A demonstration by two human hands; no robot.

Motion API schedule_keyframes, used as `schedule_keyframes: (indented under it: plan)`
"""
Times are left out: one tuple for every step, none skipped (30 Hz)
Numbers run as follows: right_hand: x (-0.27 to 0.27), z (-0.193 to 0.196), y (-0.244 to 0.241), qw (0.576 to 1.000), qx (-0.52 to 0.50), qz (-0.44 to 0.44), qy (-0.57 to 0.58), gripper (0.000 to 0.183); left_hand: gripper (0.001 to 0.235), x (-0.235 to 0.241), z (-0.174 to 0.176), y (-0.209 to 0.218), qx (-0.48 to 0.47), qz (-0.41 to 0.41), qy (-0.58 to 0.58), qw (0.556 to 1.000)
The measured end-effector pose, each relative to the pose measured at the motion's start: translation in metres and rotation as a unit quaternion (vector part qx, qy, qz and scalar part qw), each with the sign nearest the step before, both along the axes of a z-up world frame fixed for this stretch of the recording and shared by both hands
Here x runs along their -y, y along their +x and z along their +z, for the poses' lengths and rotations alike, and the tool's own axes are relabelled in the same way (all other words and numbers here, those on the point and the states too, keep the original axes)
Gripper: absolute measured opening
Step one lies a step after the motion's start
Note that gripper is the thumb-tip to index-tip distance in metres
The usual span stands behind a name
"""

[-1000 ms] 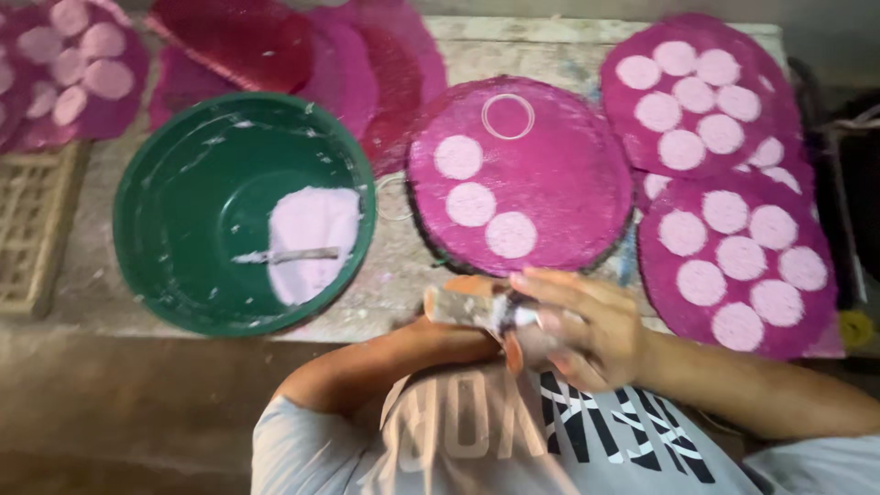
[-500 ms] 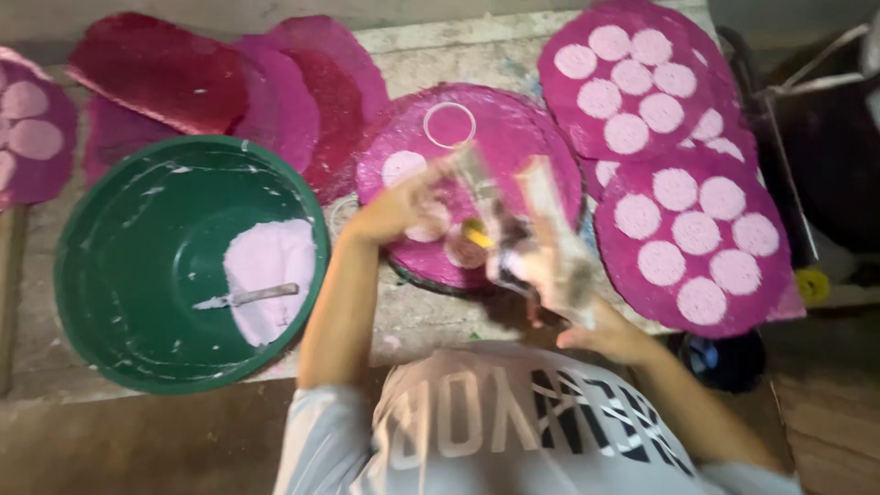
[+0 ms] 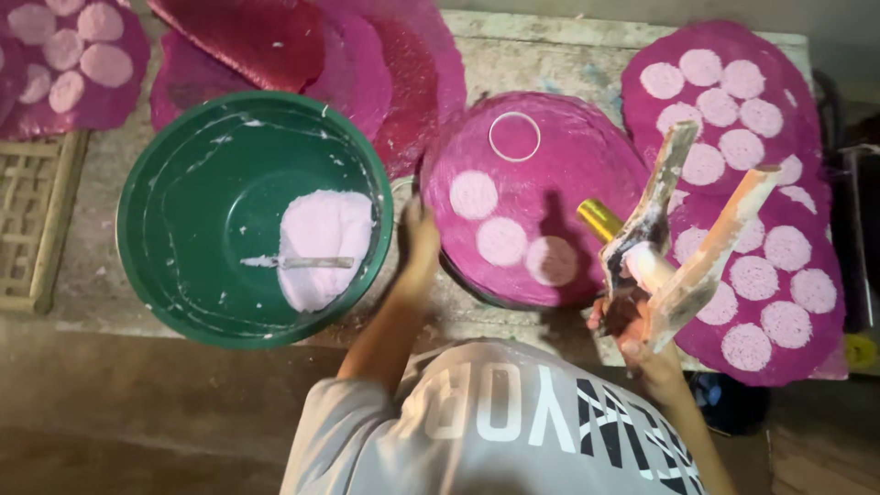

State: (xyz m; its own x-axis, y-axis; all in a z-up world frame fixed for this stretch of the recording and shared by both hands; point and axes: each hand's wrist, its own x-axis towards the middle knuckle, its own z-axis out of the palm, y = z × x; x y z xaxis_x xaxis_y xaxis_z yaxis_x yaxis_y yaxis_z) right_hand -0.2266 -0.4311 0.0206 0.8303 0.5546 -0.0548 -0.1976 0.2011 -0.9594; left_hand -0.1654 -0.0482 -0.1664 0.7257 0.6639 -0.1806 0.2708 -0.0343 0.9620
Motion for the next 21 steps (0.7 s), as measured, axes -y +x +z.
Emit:
schedule_keyframes:
  plan:
    - [-0.002,0.000,0.005,1.000,0.004,0.008,0.004,0.076,0.045,0.011,-0.004,-0.017,0.062,0.008,-0.073,0.995]
    - [-0.006,0.000,0.010,1.000,0.007,0.015,0.010,0.077,0.049,0.014,-0.007,-0.032,0.113,0.013,-0.137,0.984]
    - [-0.009,0.000,0.016,1.000,0.009,0.024,0.003,0.077,0.052,0.012,-0.009,-0.039,0.139,0.013,-0.156,0.978]
    - [-0.012,0.000,0.019,0.999,0.006,0.034,-0.005,0.077,0.056,0.008,-0.012,-0.046,0.152,0.016,-0.174,0.973]
    - [-0.015,-0.001,0.023,0.999,0.002,0.044,-0.013,0.077,0.056,0.005,-0.015,-0.053,0.165,0.009,-0.159,0.973]
    - [-0.018,-0.001,0.023,0.999,-0.015,0.050,-0.009,0.078,0.063,0.001,-0.017,-0.052,0.130,0.007,-0.166,0.977]
    - [-0.021,-0.002,0.023,0.998,-0.033,0.056,-0.005,0.079,0.070,-0.003,-0.016,-0.047,0.096,0.006,-0.173,0.980]
    - [-0.026,-0.002,0.025,0.997,-0.048,0.062,0.001,0.080,0.080,-0.006,-0.013,-0.042,0.099,-0.021,-0.203,0.974]
    - [-0.032,-0.001,0.025,0.997,-0.041,0.066,0.012,0.079,0.092,-0.005,-0.007,-0.040,0.102,-0.048,-0.233,0.966]
    - [-0.037,0.000,0.026,0.997,-0.032,0.070,0.023,0.078,0.096,0.002,-0.001,-0.043,0.110,-0.057,-0.212,0.970]
    - [-0.043,0.002,0.025,0.997,-0.022,0.073,0.034,0.077,0.100,0.010,0.007,-0.049,0.118,-0.066,-0.190,0.972]
    - [-0.048,0.004,0.025,0.996,-0.020,0.078,0.041,0.076,0.105,0.017,0.017,-0.055,0.128,-0.077,-0.168,0.974]
    - [-0.052,0.005,0.026,0.995,-0.017,0.084,0.047,0.074,0.105,0.024,0.027,-0.061,0.166,-0.061,-0.088,0.980]
    - [-0.055,0.007,0.023,0.995,-0.017,0.087,0.053,0.072,0.106,0.032,0.039,-0.069,0.201,-0.048,-0.008,0.978]
    - [-0.057,0.009,0.022,0.995,-0.020,0.088,0.053,0.073,0.107,0.037,0.051,-0.075,0.234,-0.037,0.073,0.969]
    - [-0.059,0.010,0.020,0.995,-0.022,0.087,0.054,0.073,0.094,0.037,0.063,-0.078,0.160,-0.074,0.178,0.968]
    - [-0.060,0.011,0.019,0.995,-0.024,0.086,0.054,0.074,0.082,0.035,0.076,-0.079,0.083,-0.111,0.280,0.950]
    - [-0.060,0.011,0.017,0.995,-0.019,0.084,0.048,0.073,0.071,0.033,0.087,-0.077,0.007,-0.149,0.377,0.914]
    - [-0.059,0.011,0.016,0.996,-0.015,0.082,0.042,0.073,0.060,0.031,0.098,-0.073,0.000,-0.159,0.381,0.911]
    - [-0.058,0.011,0.016,0.996,-0.007,0.078,0.036,0.073,0.049,0.028,0.107,-0.065,-0.004,-0.171,0.385,0.907]
    - [-0.056,0.010,0.016,0.997,-0.012,0.074,0.037,0.074,0.039,0.026,0.114,-0.058,-0.007,-0.182,0.389,0.903]
